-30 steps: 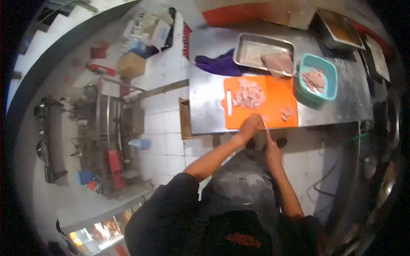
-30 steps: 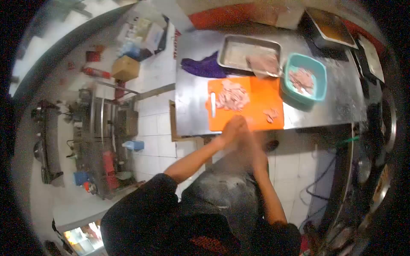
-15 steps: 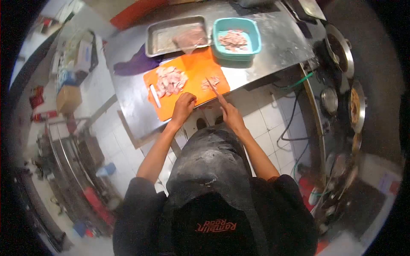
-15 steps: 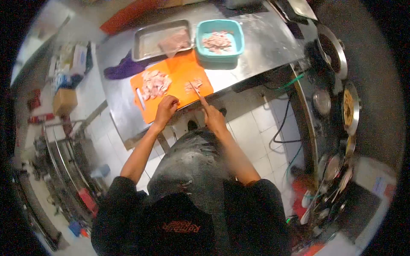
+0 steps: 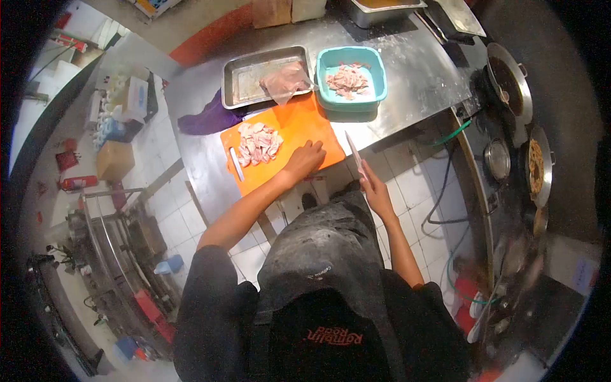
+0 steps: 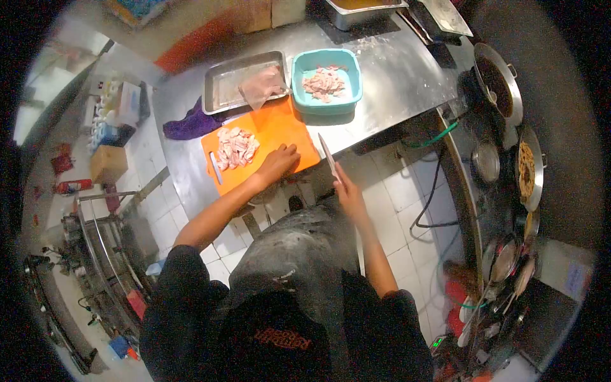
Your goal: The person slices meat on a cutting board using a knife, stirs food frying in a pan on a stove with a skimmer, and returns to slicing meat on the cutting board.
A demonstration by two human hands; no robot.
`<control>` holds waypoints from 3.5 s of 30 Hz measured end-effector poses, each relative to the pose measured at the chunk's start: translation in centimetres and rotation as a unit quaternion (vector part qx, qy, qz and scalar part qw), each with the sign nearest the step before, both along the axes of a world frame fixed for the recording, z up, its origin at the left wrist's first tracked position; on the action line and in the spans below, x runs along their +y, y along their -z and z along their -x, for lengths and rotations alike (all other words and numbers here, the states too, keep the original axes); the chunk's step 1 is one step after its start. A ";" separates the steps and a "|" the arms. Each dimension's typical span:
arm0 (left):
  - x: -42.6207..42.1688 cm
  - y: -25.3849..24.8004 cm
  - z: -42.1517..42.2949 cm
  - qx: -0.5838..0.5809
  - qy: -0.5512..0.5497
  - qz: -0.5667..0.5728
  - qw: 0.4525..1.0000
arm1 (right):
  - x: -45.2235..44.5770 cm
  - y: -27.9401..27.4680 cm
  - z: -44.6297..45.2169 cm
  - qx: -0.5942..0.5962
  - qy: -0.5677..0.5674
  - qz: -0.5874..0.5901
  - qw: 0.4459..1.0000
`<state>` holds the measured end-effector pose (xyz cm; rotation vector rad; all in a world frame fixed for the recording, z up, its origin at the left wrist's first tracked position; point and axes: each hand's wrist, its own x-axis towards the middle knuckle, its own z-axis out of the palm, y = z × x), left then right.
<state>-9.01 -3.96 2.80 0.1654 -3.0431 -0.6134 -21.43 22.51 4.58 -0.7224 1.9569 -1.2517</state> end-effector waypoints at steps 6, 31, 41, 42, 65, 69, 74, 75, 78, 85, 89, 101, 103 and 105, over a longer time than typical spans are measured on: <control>-3.1 -1.4 -2.9 0.043 -0.081 -0.198 0.976 | -0.1 0.0 3.0 0.042 0.001 0.017 0.999; -3.6 -3.4 8.1 0.164 -0.489 -0.206 0.832 | 7.4 -4.9 17.9 0.029 0.010 -0.142 0.989; -5.4 0.6 8.5 0.183 -0.421 -0.097 0.883 | 7.0 -2.4 17.9 0.149 -0.071 -0.027 0.986; -5.0 0.7 7.4 0.165 -0.415 -0.098 0.889 | 6.8 -2.6 17.7 0.137 -0.064 -0.005 0.989; 4.9 -10.2 -1.7 0.101 -0.216 -0.284 0.929 | -9.1 -1.5 1.4 0.228 -0.166 -0.030 0.959; 6.9 -9.1 -3.7 0.071 -0.158 -0.349 0.921 | -11.8 3.1 0.9 0.297 -0.084 0.036 0.950; 8.9 -9.6 0.5 0.054 -0.113 -0.352 0.928 | -0.7 3.9 4.4 0.178 0.109 0.025 0.978; 9.3 -9.3 1.9 0.044 -0.111 -0.361 0.925 | 2.4 8.8 5.1 0.232 0.165 0.058 0.957; 12.0 -10.8 7.6 0.029 -0.038 -0.313 0.948 | 18.2 10.7 7.1 0.049 0.303 0.075 0.949; 24.2 -8.8 25.8 0.025 -0.071 -0.376 0.924 | 53.5 11.9 9.1 0.241 0.535 -0.250 0.770; 27.5 -1.7 45.4 0.045 -0.061 -0.278 0.958 | 60.5 16.1 10.7 0.236 0.545 -0.234 0.770; 42.8 5.2 55.8 -0.110 0.051 -0.543 0.831 | 44.9 6.5 33.1 -0.309 0.426 0.193 0.828; 48.1 -1.8 50.2 -0.203 0.026 -0.564 0.800 | 41.2 6.1 36.7 -0.417 0.450 0.227 0.756; 50.0 -1.2 47.5 -0.214 0.085 -0.489 0.841 | 39.8 7.8 39.6 -0.459 0.403 0.261 0.747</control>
